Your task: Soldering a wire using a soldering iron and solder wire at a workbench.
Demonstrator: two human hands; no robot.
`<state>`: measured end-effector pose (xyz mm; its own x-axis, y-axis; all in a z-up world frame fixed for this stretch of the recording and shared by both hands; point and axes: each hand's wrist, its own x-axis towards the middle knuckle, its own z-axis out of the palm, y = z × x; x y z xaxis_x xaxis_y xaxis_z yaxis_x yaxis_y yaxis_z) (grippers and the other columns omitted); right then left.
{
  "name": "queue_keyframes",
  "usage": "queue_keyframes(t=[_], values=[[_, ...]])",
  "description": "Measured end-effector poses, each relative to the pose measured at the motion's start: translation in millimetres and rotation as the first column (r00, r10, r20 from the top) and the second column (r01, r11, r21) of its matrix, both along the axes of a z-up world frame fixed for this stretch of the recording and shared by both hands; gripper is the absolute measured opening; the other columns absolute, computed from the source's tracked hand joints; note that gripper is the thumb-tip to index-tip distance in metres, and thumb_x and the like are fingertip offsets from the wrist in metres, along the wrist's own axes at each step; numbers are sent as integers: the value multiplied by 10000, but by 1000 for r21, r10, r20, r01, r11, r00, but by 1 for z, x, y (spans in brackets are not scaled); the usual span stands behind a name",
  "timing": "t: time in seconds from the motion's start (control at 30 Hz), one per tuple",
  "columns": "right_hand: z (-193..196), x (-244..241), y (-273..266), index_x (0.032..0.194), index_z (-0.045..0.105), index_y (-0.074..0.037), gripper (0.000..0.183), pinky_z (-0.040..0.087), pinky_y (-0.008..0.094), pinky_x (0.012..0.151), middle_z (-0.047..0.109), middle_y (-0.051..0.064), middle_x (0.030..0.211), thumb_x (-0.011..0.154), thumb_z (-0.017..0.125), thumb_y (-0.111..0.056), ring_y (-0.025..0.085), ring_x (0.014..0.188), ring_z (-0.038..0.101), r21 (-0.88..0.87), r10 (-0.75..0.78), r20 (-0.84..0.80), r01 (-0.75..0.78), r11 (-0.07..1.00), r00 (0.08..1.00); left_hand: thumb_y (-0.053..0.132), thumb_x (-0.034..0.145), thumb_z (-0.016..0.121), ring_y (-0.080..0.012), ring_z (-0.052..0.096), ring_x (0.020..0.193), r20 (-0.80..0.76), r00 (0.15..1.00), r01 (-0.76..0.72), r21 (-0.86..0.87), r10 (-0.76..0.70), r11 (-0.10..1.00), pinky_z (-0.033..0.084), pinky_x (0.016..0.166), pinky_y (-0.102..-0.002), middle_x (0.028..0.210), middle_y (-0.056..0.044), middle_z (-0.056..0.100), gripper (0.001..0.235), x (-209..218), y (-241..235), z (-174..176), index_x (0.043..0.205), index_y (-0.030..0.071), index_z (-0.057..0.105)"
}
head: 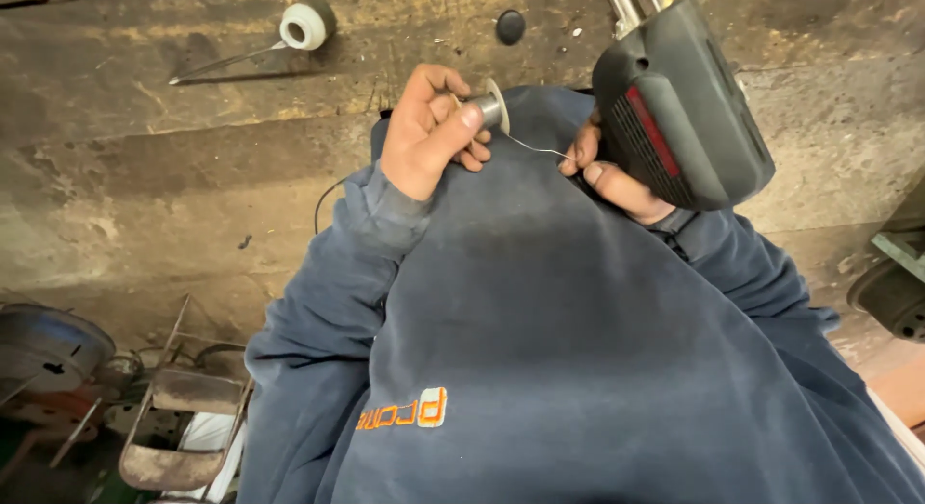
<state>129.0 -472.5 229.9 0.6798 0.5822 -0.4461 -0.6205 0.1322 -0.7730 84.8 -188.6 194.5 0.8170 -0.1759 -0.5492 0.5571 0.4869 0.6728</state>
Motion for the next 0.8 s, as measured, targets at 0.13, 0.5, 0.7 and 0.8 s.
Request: queue_keyframes(t=[0.13, 0.5, 0.7, 0.8], values=[[-23, -9, -10, 1226, 555, -25, 227, 548, 368, 1009, 597, 71, 1048, 1011, 605, 26, 203, 1052, 651, -50, 160, 131, -155, 987, 978, 340, 991, 559, -190, 684, 691, -171, 968, -219, -230, 182, 948, 554, 579, -314, 942, -148, 680, 329, 1, -2, 0, 1164, 85, 445], [-24, -12, -8, 1422, 461, -70, 478, 545, 384, 1004, 584, 51, 1070, 982, 611, 37, 208, 1044, 644, 97, 48, -7, -47, 994, 999, 329, 936, 649, -139, 530, 643, 284, 845, 422, 163, -453, 892, 398, 595, -300, 841, -53, 636, 321, -23, 80, 9, 1111, 60, 670], [-43, -22, -13, 1381, 454, -62, 409, 556, 403, 1017, 592, 52, 1059, 1012, 588, 51, 210, 1031, 655, 73, 87, 69, -92, 993, 994, 206, 848, 751, -257, 692, 801, 228, 785, 202, 784, -575, 587, 536, 684, -370, 926, -57, 706, 226, -25, 87, 30, 1049, 114, 703], [-32, -18, -10, 1414, 431, -50, 458, 561, 420, 1023, 596, 54, 1065, 1003, 619, 27, 217, 1030, 659, 91, 81, 77, -88, 992, 994, 236, 855, 770, -307, 706, 871, 230, 806, 40, 898, -545, 438, 559, 726, -401, 993, -71, 708, 257, -29, 95, 20, 1074, 126, 693]])
